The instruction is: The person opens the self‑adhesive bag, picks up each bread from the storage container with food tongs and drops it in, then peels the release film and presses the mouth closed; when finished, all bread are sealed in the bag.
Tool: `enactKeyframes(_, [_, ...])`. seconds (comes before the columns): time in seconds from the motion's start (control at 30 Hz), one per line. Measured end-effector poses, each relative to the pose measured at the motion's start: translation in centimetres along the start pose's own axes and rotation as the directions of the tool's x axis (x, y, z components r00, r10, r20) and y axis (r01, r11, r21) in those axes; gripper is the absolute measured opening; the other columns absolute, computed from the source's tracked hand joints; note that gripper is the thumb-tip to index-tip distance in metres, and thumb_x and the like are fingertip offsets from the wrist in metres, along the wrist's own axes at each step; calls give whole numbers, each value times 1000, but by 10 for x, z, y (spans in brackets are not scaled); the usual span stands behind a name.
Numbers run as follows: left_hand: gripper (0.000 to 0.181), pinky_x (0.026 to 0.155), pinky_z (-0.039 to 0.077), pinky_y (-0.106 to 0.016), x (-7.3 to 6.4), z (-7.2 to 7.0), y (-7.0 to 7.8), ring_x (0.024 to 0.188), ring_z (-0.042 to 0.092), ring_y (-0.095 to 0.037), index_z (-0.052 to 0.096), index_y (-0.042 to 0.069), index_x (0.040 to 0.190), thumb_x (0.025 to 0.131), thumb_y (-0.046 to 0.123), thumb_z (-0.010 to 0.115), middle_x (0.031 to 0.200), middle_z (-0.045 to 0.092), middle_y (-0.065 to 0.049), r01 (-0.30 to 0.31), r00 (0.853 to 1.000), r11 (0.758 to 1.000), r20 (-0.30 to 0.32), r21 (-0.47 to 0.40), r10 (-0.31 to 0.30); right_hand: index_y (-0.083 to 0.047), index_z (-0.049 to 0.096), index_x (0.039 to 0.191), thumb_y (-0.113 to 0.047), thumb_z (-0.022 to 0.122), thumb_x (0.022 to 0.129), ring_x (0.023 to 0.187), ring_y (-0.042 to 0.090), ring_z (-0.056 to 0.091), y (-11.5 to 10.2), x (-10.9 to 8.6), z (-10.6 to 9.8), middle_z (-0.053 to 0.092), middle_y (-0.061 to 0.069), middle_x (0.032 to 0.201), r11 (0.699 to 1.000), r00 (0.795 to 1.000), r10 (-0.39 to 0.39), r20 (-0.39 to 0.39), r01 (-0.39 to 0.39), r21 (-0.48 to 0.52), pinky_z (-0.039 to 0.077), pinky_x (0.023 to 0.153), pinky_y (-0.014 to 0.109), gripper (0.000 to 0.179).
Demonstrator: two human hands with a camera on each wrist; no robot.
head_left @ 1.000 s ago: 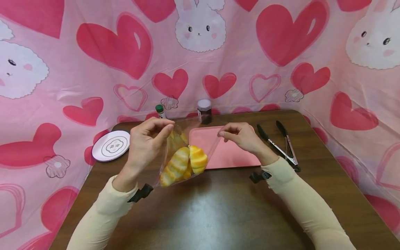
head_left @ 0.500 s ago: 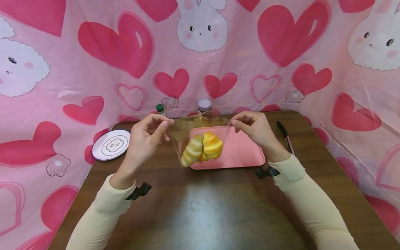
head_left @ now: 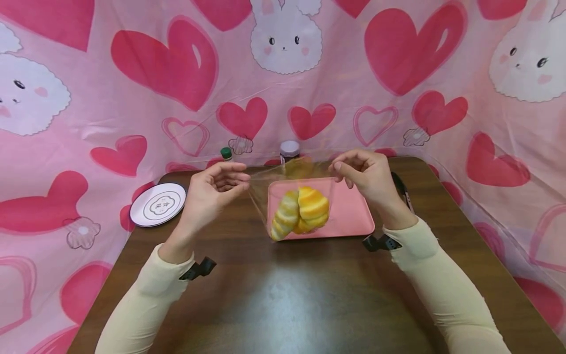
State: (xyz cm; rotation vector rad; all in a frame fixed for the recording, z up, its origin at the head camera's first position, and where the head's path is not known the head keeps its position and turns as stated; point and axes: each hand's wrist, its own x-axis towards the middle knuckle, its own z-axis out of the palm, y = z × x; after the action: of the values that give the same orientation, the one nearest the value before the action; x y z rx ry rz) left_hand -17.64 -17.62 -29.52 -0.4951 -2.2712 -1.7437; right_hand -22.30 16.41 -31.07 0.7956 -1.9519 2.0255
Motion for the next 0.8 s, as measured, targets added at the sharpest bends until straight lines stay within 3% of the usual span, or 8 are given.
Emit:
enactKeyframes(0.13, [27,78,56,-20,1,1,-1,87,71,-7,72,7,113,88,16,77,95,76,7,-6,1000,996,-24,90,8,1,71,94,-1,68,92,64,16,66,-4,1,1,76,2,84,1000,1000,-7,3,7,17,49,51,22,5])
enactKeyframes(0.23, [23,80,56,-19,2,2,-1,90,71,-6,74,10,111,90,19,75,98,77,3,-3,999,994,-40,106,7,2,70,96,-2,67,92,65,17,66,-6,2,1,75,2,85,1000,1000,-4,6,4,-1,51,53,22,6])
enactKeyframes(0.57, [31,83,58,-21,7,2,3,91,74,-7,73,3,115,86,11,78,99,78,5,-30,996,1000,-90,4,30,1,71,102,-11,73,90,60,18,58,-9,5,-5,71,9,81,972,999,33,-5,-34,-233,52,54,22,17])
enactKeyframes(0.8, [28,82,58,-20,9,0,5,90,75,-8,75,6,112,85,13,79,100,78,6,-17,997,1000,-69,19,18,-2,75,103,-9,71,91,59,15,56,-7,6,-13,66,0,71,954,999,7,34,4,-299,51,52,23,14])
